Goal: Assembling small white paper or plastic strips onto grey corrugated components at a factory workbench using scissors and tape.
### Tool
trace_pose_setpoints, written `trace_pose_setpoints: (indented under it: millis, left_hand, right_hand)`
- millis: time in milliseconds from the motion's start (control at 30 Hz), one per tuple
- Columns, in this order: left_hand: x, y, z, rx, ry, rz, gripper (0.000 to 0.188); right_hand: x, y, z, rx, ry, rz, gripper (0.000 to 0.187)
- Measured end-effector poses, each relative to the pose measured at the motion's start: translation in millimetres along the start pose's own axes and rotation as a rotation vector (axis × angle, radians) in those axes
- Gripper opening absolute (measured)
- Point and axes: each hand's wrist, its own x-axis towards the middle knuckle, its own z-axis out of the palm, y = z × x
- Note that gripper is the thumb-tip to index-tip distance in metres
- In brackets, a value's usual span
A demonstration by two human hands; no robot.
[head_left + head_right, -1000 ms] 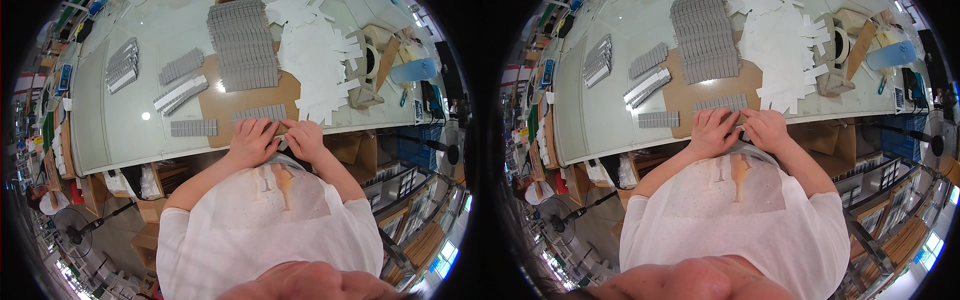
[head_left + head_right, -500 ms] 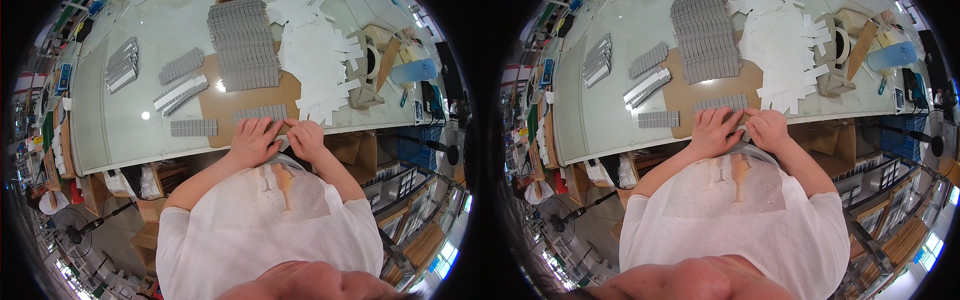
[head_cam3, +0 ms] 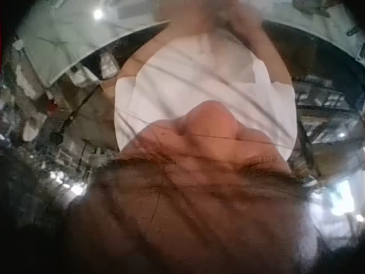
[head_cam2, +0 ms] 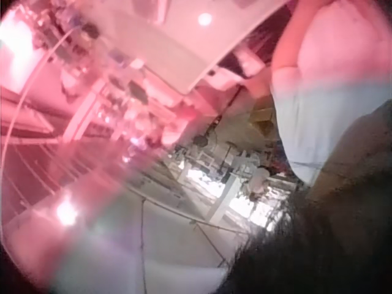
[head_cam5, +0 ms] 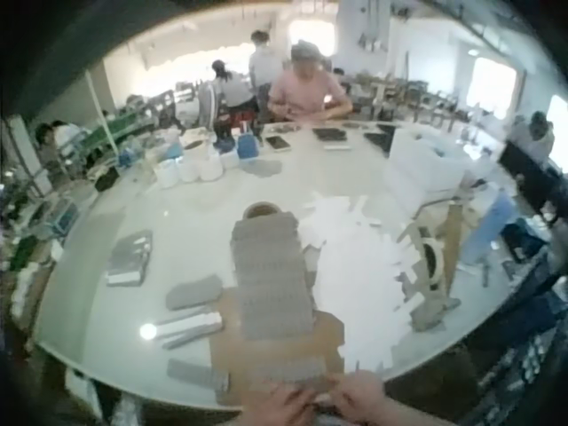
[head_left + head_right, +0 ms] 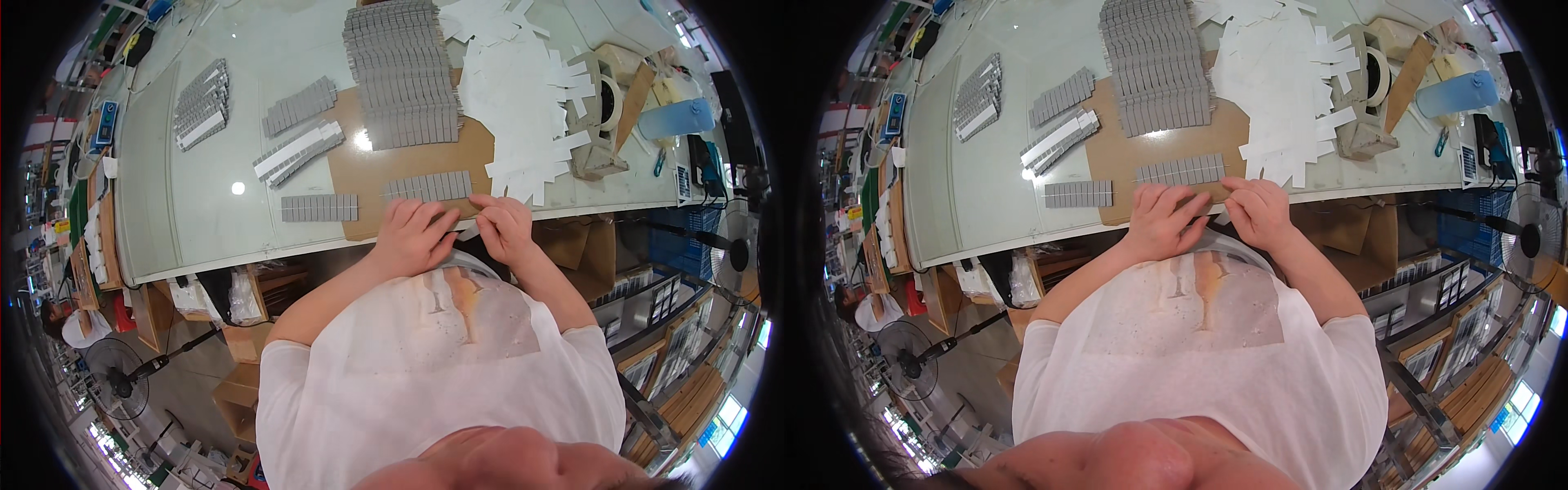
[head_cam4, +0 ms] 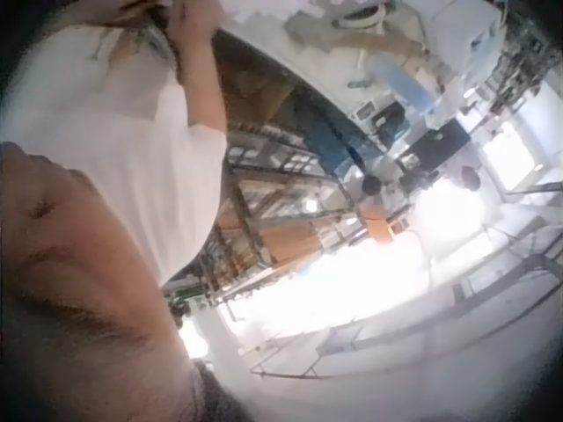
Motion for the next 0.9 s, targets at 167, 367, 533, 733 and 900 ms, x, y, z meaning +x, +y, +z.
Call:
trace_pose_setpoints:
  millis: [167,367,533,733,900]
  left_hand:
    - [-23,-17,-24,-0.014,0.058,-0.031,0.032]
    - [-32,-31,-36,0.044,0.053,-0.074,0.033]
    - [-20,-19,-27,0.013,-0.080,-0.063,0.044]
    - [-11,-10,-20,0.068,-0.122,-0.098,0.053]
    - [-11,-10,-19,0.076,-0.122,-0.102,0.055]
  right_hand:
    - [-1,-6,-4,0.013,-0.030,0.039,0.009]
    - [7,-18,4,0.083,-0.037,0.018,0.011]
    - [15,-20,14,-0.004,-0.104,0.008,0.008]
    - [16,-19,18,-0.018,-0.089,-0.009,0.008]
    - [16,-19,18,-0.021,-0.094,0.006,0.007]
